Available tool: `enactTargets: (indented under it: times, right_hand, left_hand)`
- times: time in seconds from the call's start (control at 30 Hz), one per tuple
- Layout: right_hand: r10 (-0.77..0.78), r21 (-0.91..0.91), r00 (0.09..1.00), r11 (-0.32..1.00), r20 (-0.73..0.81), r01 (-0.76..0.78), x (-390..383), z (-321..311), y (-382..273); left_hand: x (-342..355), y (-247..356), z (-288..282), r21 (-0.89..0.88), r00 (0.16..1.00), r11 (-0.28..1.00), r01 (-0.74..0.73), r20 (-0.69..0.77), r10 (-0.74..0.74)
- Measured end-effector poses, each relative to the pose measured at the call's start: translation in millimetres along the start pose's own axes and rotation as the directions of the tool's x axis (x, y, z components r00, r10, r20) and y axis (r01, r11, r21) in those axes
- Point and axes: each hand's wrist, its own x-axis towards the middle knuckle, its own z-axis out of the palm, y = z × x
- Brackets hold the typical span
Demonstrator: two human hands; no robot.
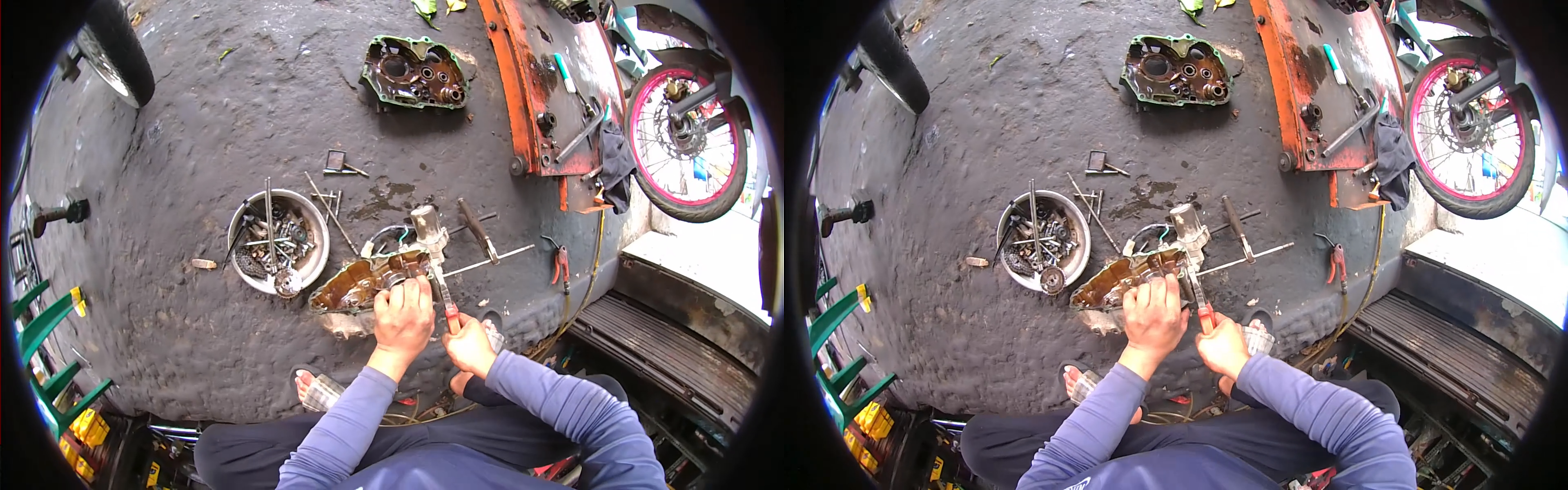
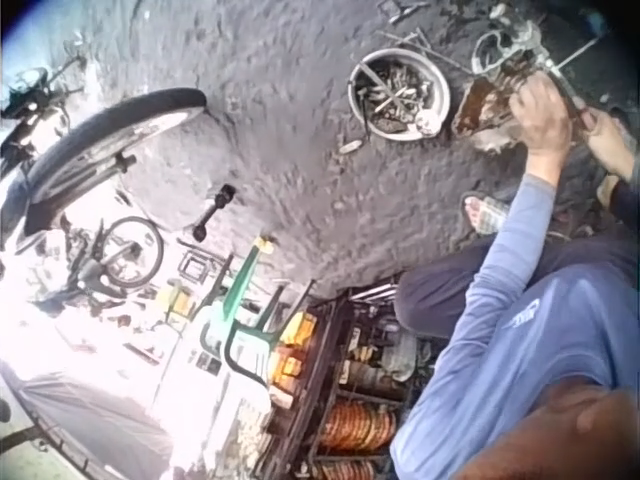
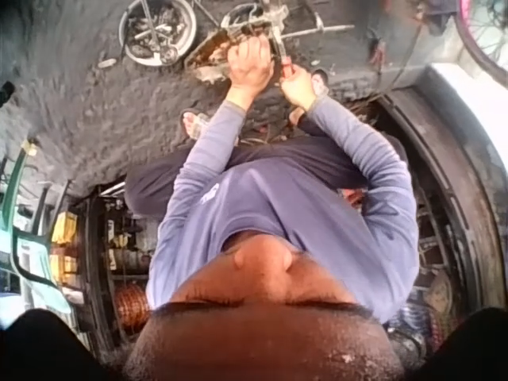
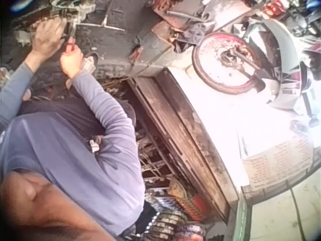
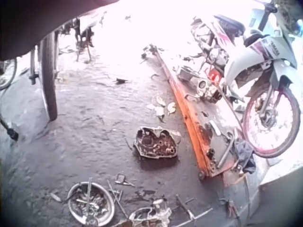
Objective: Repairing and assembling motorcycle engine components using various hand tools and cleaning agents.
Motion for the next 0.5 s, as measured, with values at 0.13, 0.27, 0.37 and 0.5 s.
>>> enactTargets:
  times: [0.13,0.27,0.37,0.5]
  right_hand:
    - [-0.464,-0.057,0.871,0.886,-0.16,0.461,36,-6,29]
    - [-0.815,-0.227,0.578,0.571,-0.039,0.789,118,-32,30]
    - [-0.686,-0.109,0.726,0.726,-0.049,0.679,94,-17,35]
    - [-0.077,0.209,0.992,0.976,0.096,0.056,-18,-22,-36]
  left_hand:
    - [3,5,2,-0.015,1.0,1.0,-0.001,0.028,0.002]
    - [13,10,1,-0.04,1.0,0.999,-0.003,-0.007,0.002]
    - [6,7,0,-0.028,1.0,1.0,-0.008,-0.011,0.008]
    - [-3,0,-1,0.033,1.0,0.999,0.002,0.0,-0.002]
